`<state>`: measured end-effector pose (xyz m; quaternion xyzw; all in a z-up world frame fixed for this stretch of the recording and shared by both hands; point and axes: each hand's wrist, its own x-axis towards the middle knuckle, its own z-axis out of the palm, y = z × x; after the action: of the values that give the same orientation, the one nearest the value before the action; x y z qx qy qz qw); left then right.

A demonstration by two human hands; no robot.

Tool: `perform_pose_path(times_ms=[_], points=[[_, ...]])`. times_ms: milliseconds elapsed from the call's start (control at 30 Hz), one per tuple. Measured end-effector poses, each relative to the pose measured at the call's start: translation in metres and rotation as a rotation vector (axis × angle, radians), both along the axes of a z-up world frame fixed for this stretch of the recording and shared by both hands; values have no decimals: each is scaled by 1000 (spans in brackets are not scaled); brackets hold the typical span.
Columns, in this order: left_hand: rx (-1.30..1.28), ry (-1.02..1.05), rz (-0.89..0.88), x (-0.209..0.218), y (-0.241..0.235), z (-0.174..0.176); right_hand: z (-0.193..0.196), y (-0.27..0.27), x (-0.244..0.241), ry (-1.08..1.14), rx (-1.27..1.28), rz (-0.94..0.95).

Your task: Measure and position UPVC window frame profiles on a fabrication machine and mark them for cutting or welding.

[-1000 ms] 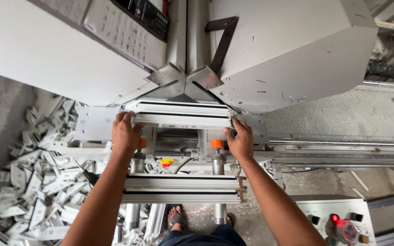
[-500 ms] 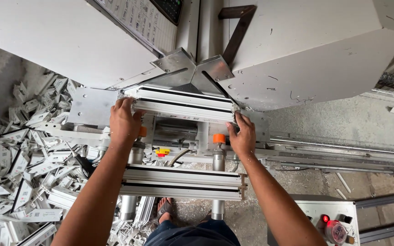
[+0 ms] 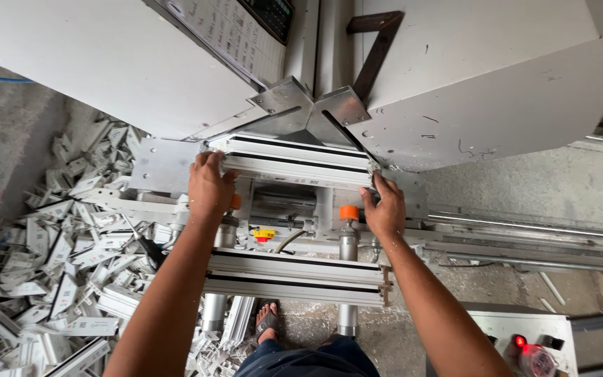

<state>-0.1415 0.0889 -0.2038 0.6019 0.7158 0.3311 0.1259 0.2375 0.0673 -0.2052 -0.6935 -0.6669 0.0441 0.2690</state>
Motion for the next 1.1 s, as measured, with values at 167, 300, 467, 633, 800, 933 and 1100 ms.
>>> perform_pose_path(times_ms=[167, 300, 467, 633, 800, 933, 1100], points=[[-13, -14, 9, 0, -6, 16, -4, 0, 2, -8, 31, 14], [-17, -31, 13, 1, -6, 16, -6, 1, 2, -12, 61, 24], [26, 1, 11, 0, -6, 17, -5, 1, 2, -23, 69, 21], [39, 4, -14, -1, -3, 4, -2, -1, 3, 9, 33, 10], [61, 13, 1, 1, -8, 14, -1, 0, 2, 18, 24, 7], [35, 10, 12, 1, -6, 11, 0, -2, 2, 14, 41, 26], [24, -1, 15, 2, -7, 15, -5, 1, 4, -5, 28, 28]])
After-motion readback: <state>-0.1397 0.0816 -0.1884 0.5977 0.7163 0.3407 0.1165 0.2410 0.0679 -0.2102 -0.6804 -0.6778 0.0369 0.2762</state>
